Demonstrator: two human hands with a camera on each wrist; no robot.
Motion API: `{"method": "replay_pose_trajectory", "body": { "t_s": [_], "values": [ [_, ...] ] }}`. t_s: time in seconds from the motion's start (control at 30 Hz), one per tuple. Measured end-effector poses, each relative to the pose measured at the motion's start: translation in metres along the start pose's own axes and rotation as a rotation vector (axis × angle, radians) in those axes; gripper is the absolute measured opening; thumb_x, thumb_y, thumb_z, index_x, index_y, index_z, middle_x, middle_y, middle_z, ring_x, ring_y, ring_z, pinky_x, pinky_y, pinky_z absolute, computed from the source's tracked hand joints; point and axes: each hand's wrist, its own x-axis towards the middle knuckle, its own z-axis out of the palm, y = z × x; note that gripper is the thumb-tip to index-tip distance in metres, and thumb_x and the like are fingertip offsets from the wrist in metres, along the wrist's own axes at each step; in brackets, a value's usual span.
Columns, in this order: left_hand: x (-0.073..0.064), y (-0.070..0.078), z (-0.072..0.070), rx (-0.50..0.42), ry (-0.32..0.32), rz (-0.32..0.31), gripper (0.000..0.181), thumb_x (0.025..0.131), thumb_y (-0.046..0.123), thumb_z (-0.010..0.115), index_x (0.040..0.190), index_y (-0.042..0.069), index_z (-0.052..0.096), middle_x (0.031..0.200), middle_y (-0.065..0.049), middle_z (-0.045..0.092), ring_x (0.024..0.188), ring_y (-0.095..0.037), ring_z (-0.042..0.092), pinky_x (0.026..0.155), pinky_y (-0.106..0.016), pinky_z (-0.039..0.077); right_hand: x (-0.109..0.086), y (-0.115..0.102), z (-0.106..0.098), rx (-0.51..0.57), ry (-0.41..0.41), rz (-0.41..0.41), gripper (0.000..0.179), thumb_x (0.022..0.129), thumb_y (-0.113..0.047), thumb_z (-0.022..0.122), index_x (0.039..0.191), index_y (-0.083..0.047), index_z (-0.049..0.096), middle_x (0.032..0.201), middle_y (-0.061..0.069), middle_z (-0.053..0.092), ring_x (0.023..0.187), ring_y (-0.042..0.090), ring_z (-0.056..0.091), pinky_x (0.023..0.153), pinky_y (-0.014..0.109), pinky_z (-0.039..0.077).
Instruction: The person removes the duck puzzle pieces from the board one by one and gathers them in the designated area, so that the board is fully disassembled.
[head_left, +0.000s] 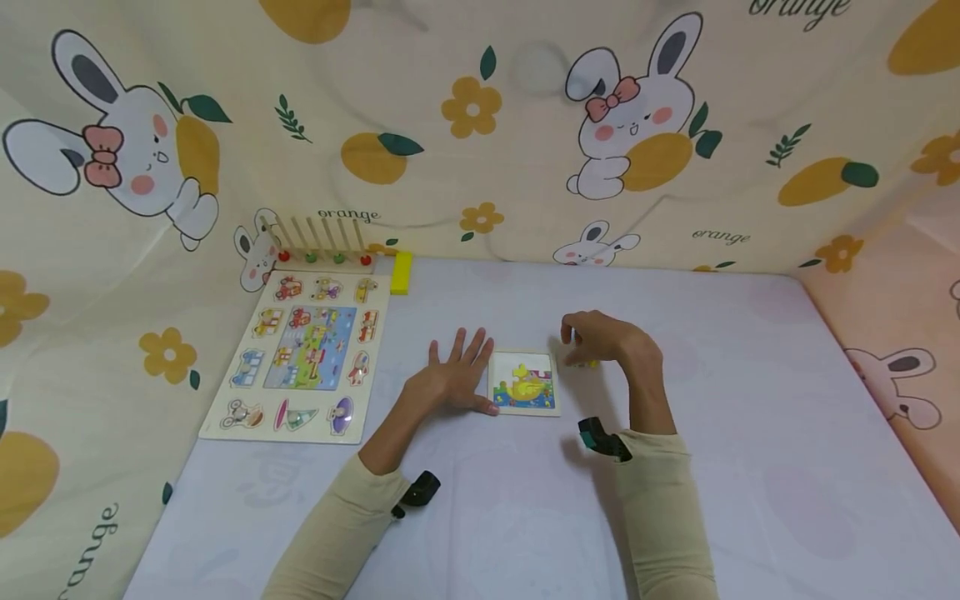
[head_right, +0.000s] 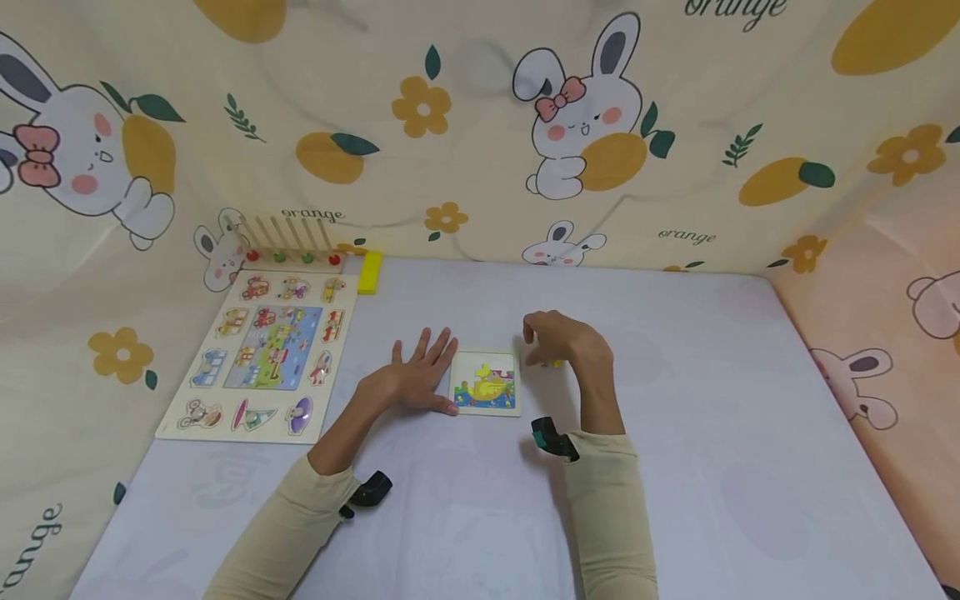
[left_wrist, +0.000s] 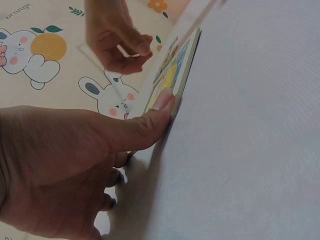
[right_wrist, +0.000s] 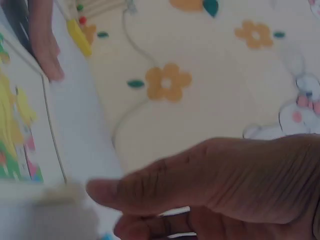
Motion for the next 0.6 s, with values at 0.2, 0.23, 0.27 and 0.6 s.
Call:
{"method": "replay_pose_trajectory", "body": {
  "t_s": [0.2,0.23,0.27,0.6],
  "values": [
    [-0.015,0.009,-0.012,0.014,-0.025,-0.013,0.111,0.094,0.057,0.071,0.169,0.011,0.004,0.178,-0.009,-0.010,0.166,-0.037,-0.010,0.128,-0.071,0.005,0.013,-0.033,0.013,-0.033,-0.078,-0.091,0.041,0.091,-0.024,0.083,0.121,-0.006,0.063,0.102,0.012,0.067,0.090,0.021,0.060,0.079,0.033,0.051],
    [-0.016,0.009,-0.013,0.020,-0.026,-0.014,0.111,0.094,0.057,0.071,0.169,0.011,0.004,0.178,-0.009,-0.010,0.166,-0.037,-0.010,0.128,-0.071,0.006,0.016,-0.038,0.016,-0.044,-0.093,-0.087,0.043,0.090,-0.026,0.084,0.122,-0.007,0.063,0.104,0.011,0.067,0.092,0.021,0.060,0.081,0.034,0.052],
    [-0.016,0.009,-0.013,0.026,-0.027,-0.016,0.111,0.094,0.057,0.071,0.169,0.011,0.004,0.178,-0.010,-0.010,0.166,-0.037,-0.010,0.129,-0.071,0.006,0.019,-0.043,0.019,-0.059,-0.106,-0.082,0.045,0.088,-0.026,0.086,0.122,-0.008,0.062,0.105,0.010,0.068,0.093,0.021,0.061,0.082,0.035,0.053],
    [-0.012,0.008,-0.012,0.010,-0.031,-0.013,0.112,0.094,0.059,0.070,0.169,0.012,0.002,0.178,-0.009,-0.012,0.165,-0.037,-0.012,0.128,-0.071,0.005,0.031,-0.058,0.031,-0.172,-0.127,0.024,0.044,0.082,-0.022,0.091,0.111,-0.010,0.061,0.104,0.003,0.069,0.089,0.017,0.061,0.082,0.035,0.052]
  ]
}}
